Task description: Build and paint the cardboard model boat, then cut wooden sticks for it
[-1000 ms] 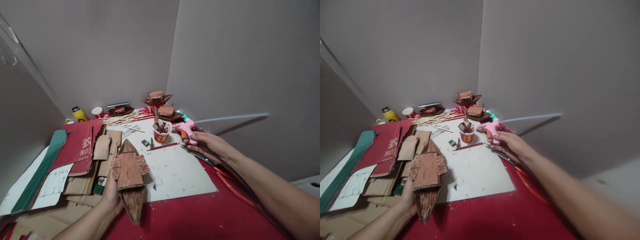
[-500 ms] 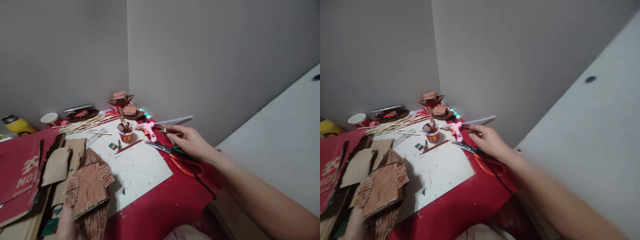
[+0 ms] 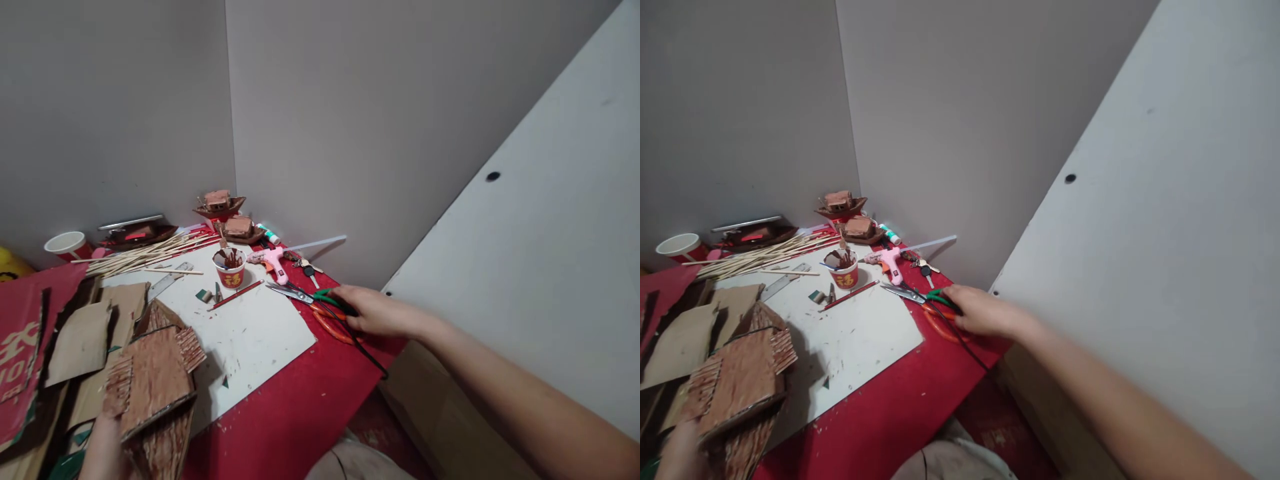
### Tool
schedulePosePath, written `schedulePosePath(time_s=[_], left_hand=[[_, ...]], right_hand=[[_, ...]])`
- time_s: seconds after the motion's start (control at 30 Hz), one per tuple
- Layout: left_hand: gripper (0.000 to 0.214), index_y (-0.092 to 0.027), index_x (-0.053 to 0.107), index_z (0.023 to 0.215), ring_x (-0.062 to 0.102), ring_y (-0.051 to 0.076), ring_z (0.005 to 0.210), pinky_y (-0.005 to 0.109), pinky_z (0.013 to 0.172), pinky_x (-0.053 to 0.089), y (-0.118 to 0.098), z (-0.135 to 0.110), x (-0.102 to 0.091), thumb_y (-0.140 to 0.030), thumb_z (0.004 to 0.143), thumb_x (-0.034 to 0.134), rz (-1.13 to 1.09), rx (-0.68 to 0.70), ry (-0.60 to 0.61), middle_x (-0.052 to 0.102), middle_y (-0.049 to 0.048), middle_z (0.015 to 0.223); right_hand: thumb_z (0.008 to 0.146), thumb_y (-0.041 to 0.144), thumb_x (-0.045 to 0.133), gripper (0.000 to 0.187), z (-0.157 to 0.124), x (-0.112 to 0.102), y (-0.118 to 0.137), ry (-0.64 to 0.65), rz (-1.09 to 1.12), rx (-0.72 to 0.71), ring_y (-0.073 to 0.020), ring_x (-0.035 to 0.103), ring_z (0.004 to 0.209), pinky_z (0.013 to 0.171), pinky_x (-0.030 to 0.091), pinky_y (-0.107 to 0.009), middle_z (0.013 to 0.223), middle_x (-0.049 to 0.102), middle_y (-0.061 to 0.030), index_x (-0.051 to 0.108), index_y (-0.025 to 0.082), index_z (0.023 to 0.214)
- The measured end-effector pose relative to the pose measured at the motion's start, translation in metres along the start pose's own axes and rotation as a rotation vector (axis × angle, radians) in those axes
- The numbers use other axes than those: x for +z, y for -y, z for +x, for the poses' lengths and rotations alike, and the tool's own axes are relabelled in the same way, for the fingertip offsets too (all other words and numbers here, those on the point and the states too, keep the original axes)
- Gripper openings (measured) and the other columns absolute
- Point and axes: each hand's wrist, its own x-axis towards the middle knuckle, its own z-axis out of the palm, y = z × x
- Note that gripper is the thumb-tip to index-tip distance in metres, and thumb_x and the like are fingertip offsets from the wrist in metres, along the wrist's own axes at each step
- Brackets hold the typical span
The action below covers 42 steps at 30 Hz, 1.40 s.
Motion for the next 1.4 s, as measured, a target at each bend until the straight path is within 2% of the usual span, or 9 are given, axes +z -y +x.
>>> schedulePosePath(time_s=[0.33,0.53,0.77,0.87,0.97,1.03,1.17,1.33,1.4], left_hand=[[0.041,-0.024,0.060,0.124,0.071,0.022,0.091,0.037,0.084,0.057,0.000,0.004,-0.002,-0.017,0.086,0.046,-0.024,0.003,0.062,0.077,0.0010,0.095],[0.037,-0.026,0.065,0.117,0.071,0.022,0.093,0.036,0.083,0.057,0.001,0.003,-0.003,-0.017,0.084,0.049,-0.004,0.065,0.160,0.076,0.0001,0.098],[0.035,-0.025,0.066,0.116,0.070,0.023,0.094,0.038,0.083,0.057,0.002,0.004,-0.004,-0.021,0.085,0.050,0.001,0.066,0.148,0.076,0.0013,0.096],[0.036,-0.024,0.066,0.117,0.071,0.023,0.094,0.038,0.084,0.057,0.001,0.003,-0.004,-0.020,0.086,0.047,-0.014,0.022,0.121,0.077,0.0022,0.097],[0.038,-0.024,0.063,0.120,0.071,0.023,0.093,0.039,0.084,0.057,0.001,0.003,-0.004,-0.019,0.087,0.046,-0.024,0.009,0.104,0.077,0.0026,0.097],[0.040,-0.023,0.062,0.123,0.071,0.024,0.091,0.039,0.083,0.057,0.000,0.003,-0.003,-0.018,0.087,0.044,-0.028,0.001,0.080,0.077,0.0030,0.095],[0.044,-0.022,0.059,0.126,0.073,0.022,0.081,0.037,0.078,0.059,-0.002,0.001,0.001,-0.015,0.086,0.042,0.001,0.011,-0.002,0.078,0.0021,0.084],[0.050,-0.025,0.053,0.134,0.073,0.022,0.077,0.035,0.072,0.060,-0.002,0.007,-0.008,-0.018,0.086,0.042,0.169,0.078,-0.043,0.078,0.0024,0.088],[0.050,-0.026,0.051,0.135,0.073,0.025,0.084,0.040,0.077,0.059,-0.003,0.013,-0.016,-0.022,0.085,0.044,0.257,0.069,-0.073,0.078,0.0034,0.087]], right_hand=[[0.069,0.016,0.060,0.039,-0.011,-0.015,0.020,0.115,-0.255,0.073,-0.0233,0.064,0.091,0.072,0.044,-0.026,0.104,0.067,-0.0106,0.061,0.018,0.108],[0.077,0.021,0.058,0.009,-0.039,-0.040,0.036,0.083,-0.471,0.214,-0.0273,0.066,0.075,0.059,0.038,-0.030,0.081,0.067,-0.0139,0.063,0.015,0.081],[0.084,0.028,0.055,0.015,-0.069,-0.054,0.039,-0.008,-0.513,0.382,-0.0284,0.065,0.067,0.054,0.032,-0.030,0.076,0.067,-0.0159,0.058,0.016,0.076],[0.087,0.033,0.051,0.017,-0.074,-0.051,0.045,-0.024,-0.425,0.359,-0.0219,0.063,0.064,0.053,0.034,-0.028,0.076,0.067,-0.0104,0.058,0.018,0.082],[0.085,0.033,0.052,0.015,-0.073,-0.034,0.060,0.006,-0.278,0.195,-0.0157,0.059,0.063,0.055,0.035,-0.024,0.076,0.067,-0.0042,0.061,0.020,0.086],[0.081,0.028,0.055,0.012,-0.068,-0.020,0.073,0.037,-0.078,-0.012,-0.0144,0.055,0.059,0.053,0.034,-0.024,0.073,0.066,-0.0035,0.062,0.019,0.085],[0.075,0.032,0.067,0.014,-0.044,-0.008,0.088,0.088,0.029,-0.134,-0.0125,0.054,0.061,0.056,0.035,-0.023,0.073,0.066,-0.0009,0.063,0.019,0.078],[0.096,0.040,0.045,0.032,0.032,-0.025,0.081,-0.046,0.131,0.009,-0.0165,0.061,0.081,0.072,0.047,-0.028,0.093,0.066,-0.0061,0.063,0.014,0.097],[0.095,0.039,0.052,0.029,0.067,-0.029,0.075,-0.058,0.172,0.104,-0.0188,0.062,0.090,0.079,0.052,-0.037,0.107,0.063,-0.0069,0.060,0.014,0.109]])
